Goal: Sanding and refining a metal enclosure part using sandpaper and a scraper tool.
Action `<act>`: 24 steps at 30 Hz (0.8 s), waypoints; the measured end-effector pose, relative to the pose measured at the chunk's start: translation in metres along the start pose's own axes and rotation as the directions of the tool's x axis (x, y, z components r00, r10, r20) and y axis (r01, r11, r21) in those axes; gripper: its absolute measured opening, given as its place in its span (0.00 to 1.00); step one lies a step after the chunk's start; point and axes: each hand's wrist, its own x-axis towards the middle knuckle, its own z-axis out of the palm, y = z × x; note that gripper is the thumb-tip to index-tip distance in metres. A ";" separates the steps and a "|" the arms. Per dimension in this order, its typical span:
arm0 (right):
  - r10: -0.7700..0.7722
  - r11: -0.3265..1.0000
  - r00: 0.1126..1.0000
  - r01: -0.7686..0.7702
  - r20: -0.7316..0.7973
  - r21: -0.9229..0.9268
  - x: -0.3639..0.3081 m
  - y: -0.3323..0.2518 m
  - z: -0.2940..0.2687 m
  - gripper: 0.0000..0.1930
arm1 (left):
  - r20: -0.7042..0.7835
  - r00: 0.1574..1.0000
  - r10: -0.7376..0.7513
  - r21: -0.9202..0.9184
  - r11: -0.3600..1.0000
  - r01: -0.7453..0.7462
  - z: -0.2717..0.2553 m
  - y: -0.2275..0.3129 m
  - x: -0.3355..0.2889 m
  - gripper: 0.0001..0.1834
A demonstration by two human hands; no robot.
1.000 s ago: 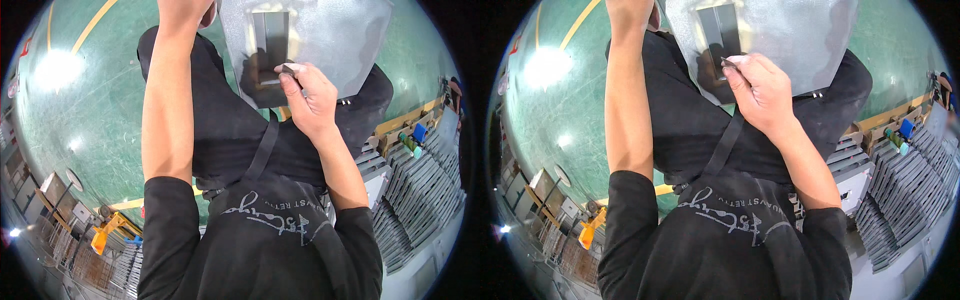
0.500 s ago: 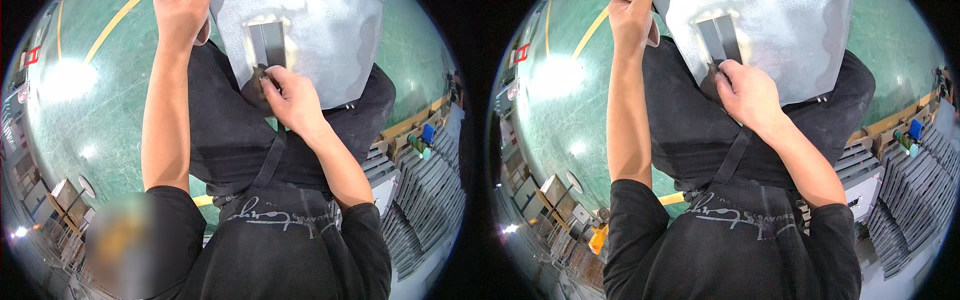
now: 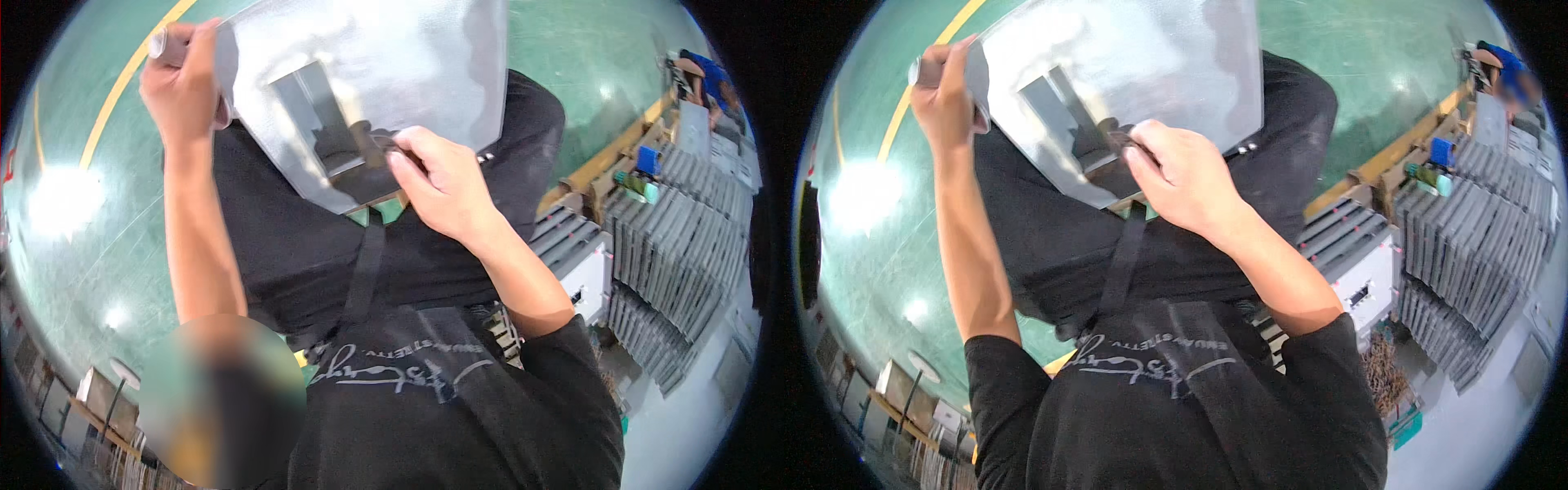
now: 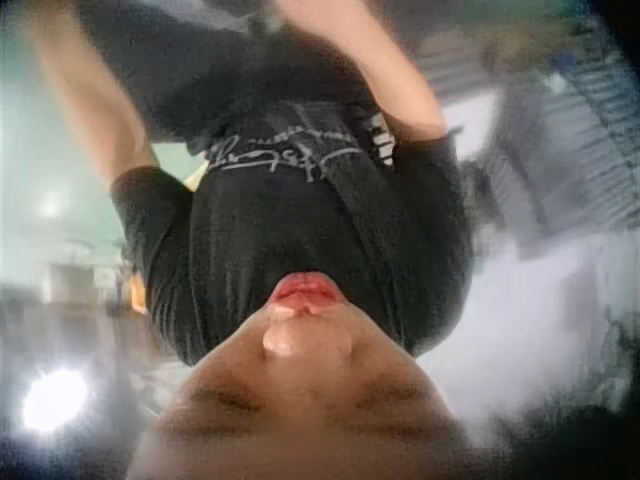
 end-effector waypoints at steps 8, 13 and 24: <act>0.369 0.845 0.834 -0.485 -0.411 -0.225 -0.074 0.086 -0.137 0.07 | -0.011 1.000 -0.012 0.005 1.000 0.012 0.005 -0.002 -0.007 0.09; 0.528 0.845 0.778 -0.522 -0.340 0.115 -0.097 0.140 -0.153 0.05 | -0.029 0.999 0.018 -0.021 1.000 -0.019 0.005 -0.003 -0.010 0.10; 0.456 0.887 0.808 -0.447 -0.373 0.117 -0.097 0.129 -0.128 0.06 | 0.155 0.955 -0.251 0.093 0.967 0.239 -0.017 0.026 -0.007 0.14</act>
